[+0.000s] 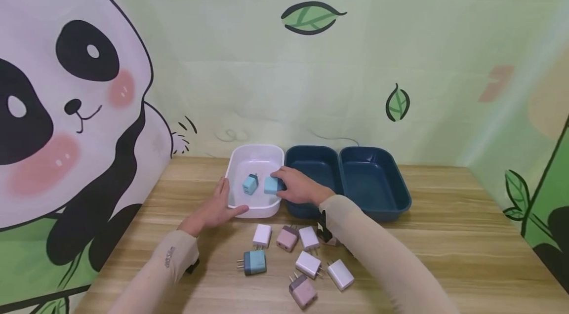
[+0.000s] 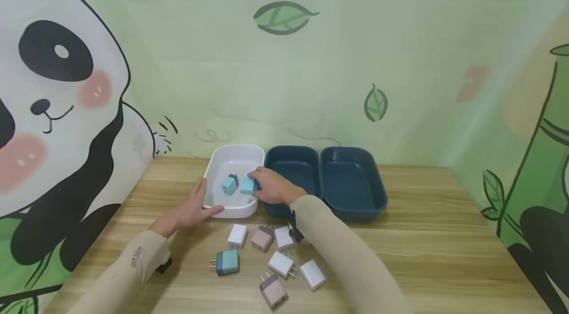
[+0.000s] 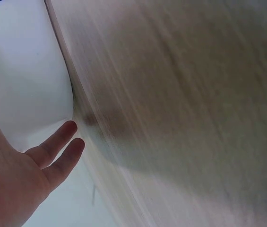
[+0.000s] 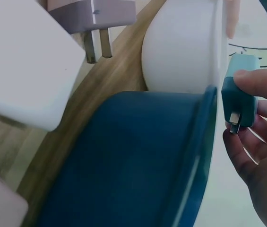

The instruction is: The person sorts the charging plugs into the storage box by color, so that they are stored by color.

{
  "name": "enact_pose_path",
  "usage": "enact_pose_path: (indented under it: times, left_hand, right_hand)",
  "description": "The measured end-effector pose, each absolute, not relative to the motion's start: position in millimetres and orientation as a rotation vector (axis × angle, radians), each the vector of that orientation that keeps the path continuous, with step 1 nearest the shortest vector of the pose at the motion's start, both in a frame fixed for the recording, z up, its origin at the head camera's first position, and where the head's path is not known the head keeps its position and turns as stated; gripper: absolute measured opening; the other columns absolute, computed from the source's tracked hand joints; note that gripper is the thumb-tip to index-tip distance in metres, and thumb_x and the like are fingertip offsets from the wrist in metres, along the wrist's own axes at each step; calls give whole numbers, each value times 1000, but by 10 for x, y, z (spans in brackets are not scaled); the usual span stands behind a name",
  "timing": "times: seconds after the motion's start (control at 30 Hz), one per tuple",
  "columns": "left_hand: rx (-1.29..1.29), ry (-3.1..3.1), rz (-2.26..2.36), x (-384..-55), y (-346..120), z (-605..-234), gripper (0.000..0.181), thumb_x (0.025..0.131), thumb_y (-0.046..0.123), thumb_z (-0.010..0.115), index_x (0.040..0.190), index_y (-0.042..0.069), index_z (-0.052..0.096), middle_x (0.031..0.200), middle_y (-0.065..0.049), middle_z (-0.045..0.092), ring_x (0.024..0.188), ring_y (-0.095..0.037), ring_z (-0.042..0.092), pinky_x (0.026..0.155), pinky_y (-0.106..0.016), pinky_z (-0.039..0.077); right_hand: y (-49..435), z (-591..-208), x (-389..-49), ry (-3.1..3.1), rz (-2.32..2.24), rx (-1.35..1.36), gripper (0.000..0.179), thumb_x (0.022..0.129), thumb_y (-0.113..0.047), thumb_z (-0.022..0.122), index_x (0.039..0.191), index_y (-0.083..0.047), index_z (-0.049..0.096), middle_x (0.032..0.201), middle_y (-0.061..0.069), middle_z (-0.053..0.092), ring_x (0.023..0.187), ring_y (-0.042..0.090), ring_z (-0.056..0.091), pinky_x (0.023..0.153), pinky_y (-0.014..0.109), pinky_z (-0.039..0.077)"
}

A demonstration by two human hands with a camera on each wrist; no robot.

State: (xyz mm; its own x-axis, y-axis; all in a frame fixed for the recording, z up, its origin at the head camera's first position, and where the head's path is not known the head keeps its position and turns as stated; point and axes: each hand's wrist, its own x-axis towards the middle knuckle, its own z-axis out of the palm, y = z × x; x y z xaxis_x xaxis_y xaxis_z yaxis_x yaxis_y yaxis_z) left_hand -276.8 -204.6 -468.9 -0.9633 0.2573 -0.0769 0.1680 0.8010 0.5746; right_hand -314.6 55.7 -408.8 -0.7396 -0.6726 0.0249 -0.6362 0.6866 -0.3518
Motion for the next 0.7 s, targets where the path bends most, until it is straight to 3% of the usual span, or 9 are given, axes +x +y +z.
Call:
enact_pose_path:
  times: [0.7]
  left_hand:
    - [340, 2841, 862, -2774, -2043, -4685, 112, 84, 58, 61, 148, -2, -8, 153, -23, -12, 134, -47, 23, 102, -57, 29]
  right_hand:
    - [455, -4159, -3316, 2795, -598, -889, 52, 91, -20, 65, 136, -3, 48, 127, 12, 52, 105, 19, 50, 94, 32, 43]
